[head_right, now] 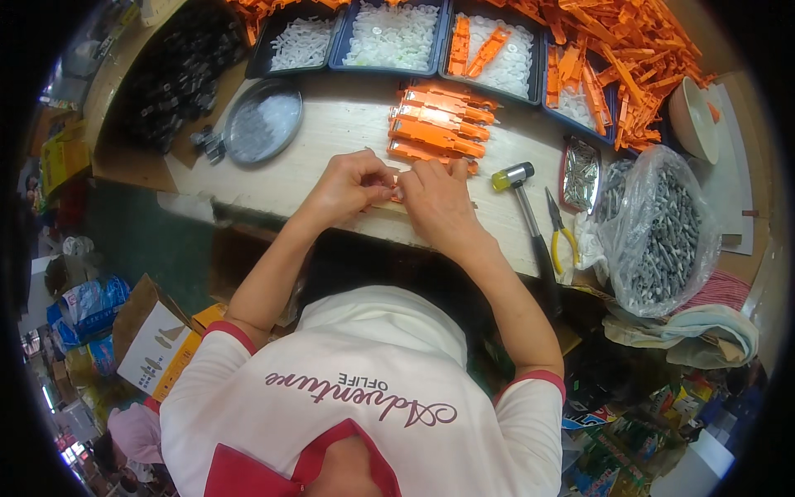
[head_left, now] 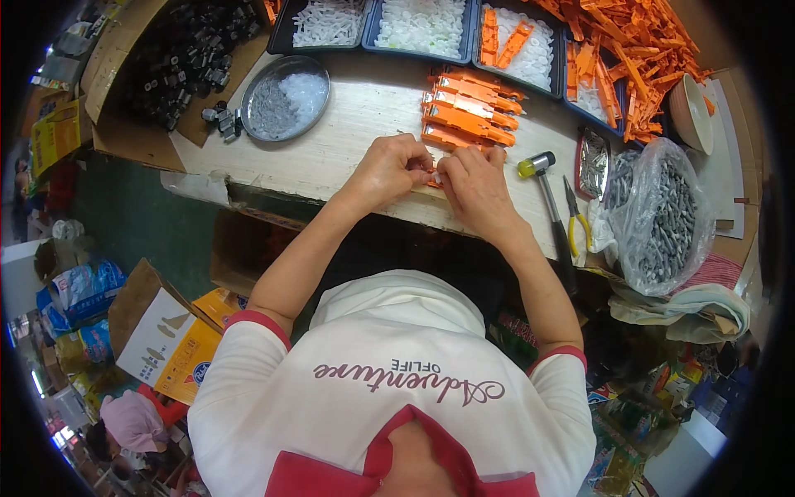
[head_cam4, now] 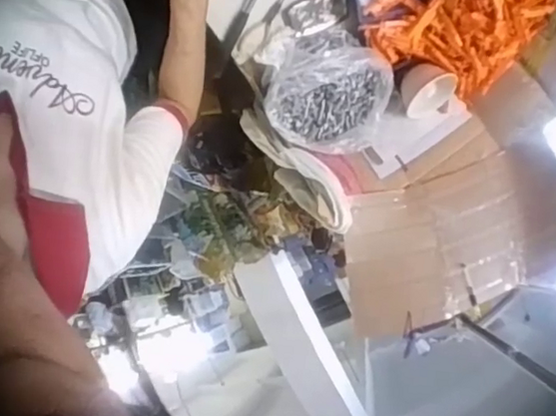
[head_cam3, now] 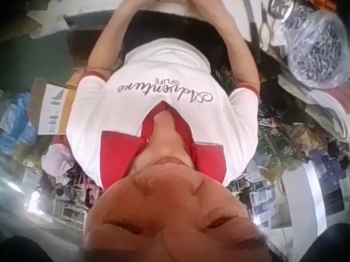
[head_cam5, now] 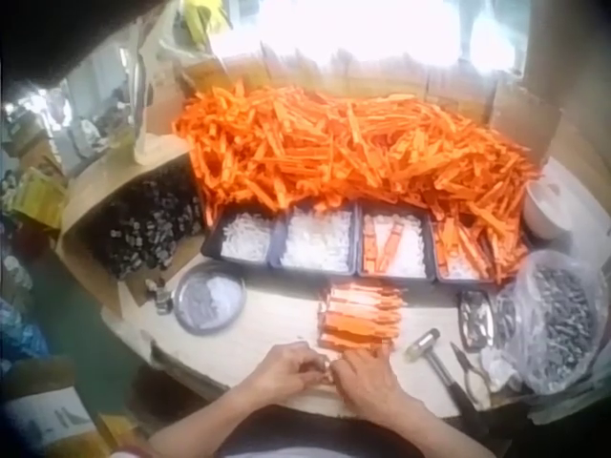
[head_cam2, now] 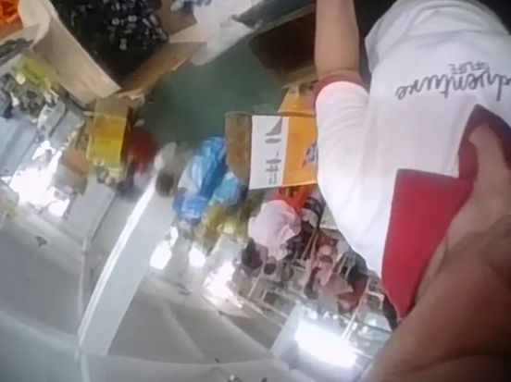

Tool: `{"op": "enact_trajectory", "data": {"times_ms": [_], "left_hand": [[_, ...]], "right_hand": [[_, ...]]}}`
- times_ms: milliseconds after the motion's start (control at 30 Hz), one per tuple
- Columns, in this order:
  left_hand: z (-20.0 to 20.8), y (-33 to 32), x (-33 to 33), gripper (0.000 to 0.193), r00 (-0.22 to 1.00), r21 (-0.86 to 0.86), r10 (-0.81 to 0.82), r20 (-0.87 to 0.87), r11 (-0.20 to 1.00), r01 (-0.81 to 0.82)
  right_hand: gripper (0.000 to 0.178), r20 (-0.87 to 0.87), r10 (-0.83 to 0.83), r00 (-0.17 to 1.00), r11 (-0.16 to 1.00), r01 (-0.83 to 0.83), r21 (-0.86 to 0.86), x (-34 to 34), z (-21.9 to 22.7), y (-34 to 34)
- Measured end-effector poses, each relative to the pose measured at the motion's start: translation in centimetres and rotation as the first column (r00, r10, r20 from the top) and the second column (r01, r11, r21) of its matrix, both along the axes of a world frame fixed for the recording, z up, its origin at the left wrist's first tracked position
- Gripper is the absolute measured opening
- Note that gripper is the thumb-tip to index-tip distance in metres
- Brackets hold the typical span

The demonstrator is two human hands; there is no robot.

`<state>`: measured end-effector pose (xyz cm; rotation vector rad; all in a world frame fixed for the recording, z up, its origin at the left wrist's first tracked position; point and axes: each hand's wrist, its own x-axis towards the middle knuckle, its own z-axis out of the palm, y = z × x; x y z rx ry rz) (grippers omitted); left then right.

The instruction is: Assembling small orange plastic components at a workbench in a factory setting.

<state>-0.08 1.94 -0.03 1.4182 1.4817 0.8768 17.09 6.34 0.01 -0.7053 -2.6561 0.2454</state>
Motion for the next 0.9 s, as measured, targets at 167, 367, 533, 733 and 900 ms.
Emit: {"op": "enact_trajectory", "data": {"times_ms": [167, 367, 533, 733, 900], "left_hand": [[0.2, 0.0, 0.0, 0.010, 1.000, -0.004, -0.002, -0.024, 1.000, 0.002], [0.0, 0.0, 0.0, 0.013, 0.998, 0.012, 0.004, -0.070, 1.000, -0.004], [0.0, 0.0, -0.1, 0.012, 0.996, 0.022, -0.006, -0.087, 1.000, 0.008], [0.1, 0.0, 0.0, 0.009, 0.998, 0.011, -0.019, -0.059, 1.000, 0.019], [0.2, -0.1, 0.1, 0.013, 0.996, 0.067, -0.016, -0.082, 0.998, 0.022]], "right_hand": [[0.013, -0.064, -0.063, 0.996, 0.998, 0.064, 0.014, 0.2, -0.6, -0.9], [0.014, -0.057, -0.090, 0.994, 0.993, 0.094, 0.073, 0.0, -0.6, -1.0], [0.010, 0.003, -0.021, 1.000, 0.998, 0.020, 0.054, 0.1, -0.2, -0.4], [0.009, -0.007, -0.001, 1.000, 1.000, 0.001, 0.019, 0.3, 0.4, -0.1], [0.010, -0.070, -0.003, 0.998, 1.000, 0.002, -0.004, 0.2, 0.4, -0.3]]}}
